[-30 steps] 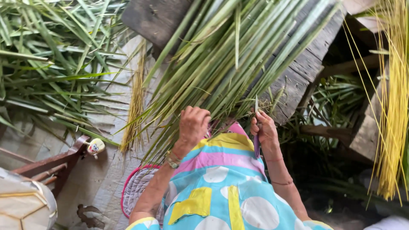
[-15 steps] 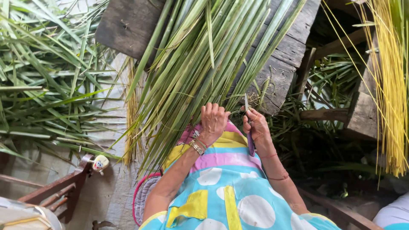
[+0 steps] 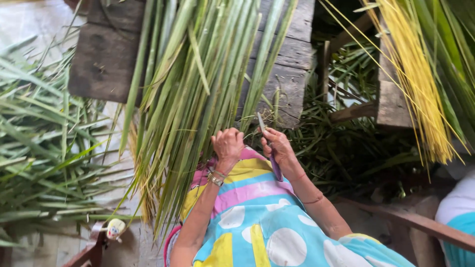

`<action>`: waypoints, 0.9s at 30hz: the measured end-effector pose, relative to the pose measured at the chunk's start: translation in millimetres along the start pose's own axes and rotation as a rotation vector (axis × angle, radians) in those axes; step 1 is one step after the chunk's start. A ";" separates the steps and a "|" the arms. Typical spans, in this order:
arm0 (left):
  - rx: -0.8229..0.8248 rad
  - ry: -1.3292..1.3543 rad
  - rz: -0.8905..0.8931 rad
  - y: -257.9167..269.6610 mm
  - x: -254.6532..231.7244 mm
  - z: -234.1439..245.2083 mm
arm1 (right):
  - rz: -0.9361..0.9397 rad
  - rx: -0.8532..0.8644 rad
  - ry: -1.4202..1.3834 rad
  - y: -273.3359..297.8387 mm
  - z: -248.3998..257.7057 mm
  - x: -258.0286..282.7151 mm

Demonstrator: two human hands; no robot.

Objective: Stripping the leafy material from palm leaf ribs using a small knife

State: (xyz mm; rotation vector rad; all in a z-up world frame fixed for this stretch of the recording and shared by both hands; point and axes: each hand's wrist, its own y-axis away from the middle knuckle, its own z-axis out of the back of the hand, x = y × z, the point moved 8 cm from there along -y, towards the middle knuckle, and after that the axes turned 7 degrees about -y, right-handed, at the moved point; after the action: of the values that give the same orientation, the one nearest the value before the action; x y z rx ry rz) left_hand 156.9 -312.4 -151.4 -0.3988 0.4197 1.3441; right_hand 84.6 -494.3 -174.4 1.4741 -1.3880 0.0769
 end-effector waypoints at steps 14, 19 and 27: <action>0.122 -0.029 0.039 -10.7 -5.4 -11.5 | -0.008 -0.009 -0.050 12.8 -10.0 5.9; 0.166 0.009 0.056 -13.7 -8.3 -9.8 | -0.005 -0.006 -0.074 17.1 -11.7 8.7; 0.237 0.189 0.178 -14.9 -10.3 14.5 | 0.000 0.000 -0.020 16.4 -10.7 8.6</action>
State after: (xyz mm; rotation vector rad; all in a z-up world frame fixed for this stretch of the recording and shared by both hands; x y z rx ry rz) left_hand 170.7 -316.5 -133.1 -0.2967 0.7789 1.4141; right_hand 81.2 -488.9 -154.0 1.4780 -1.4047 0.0621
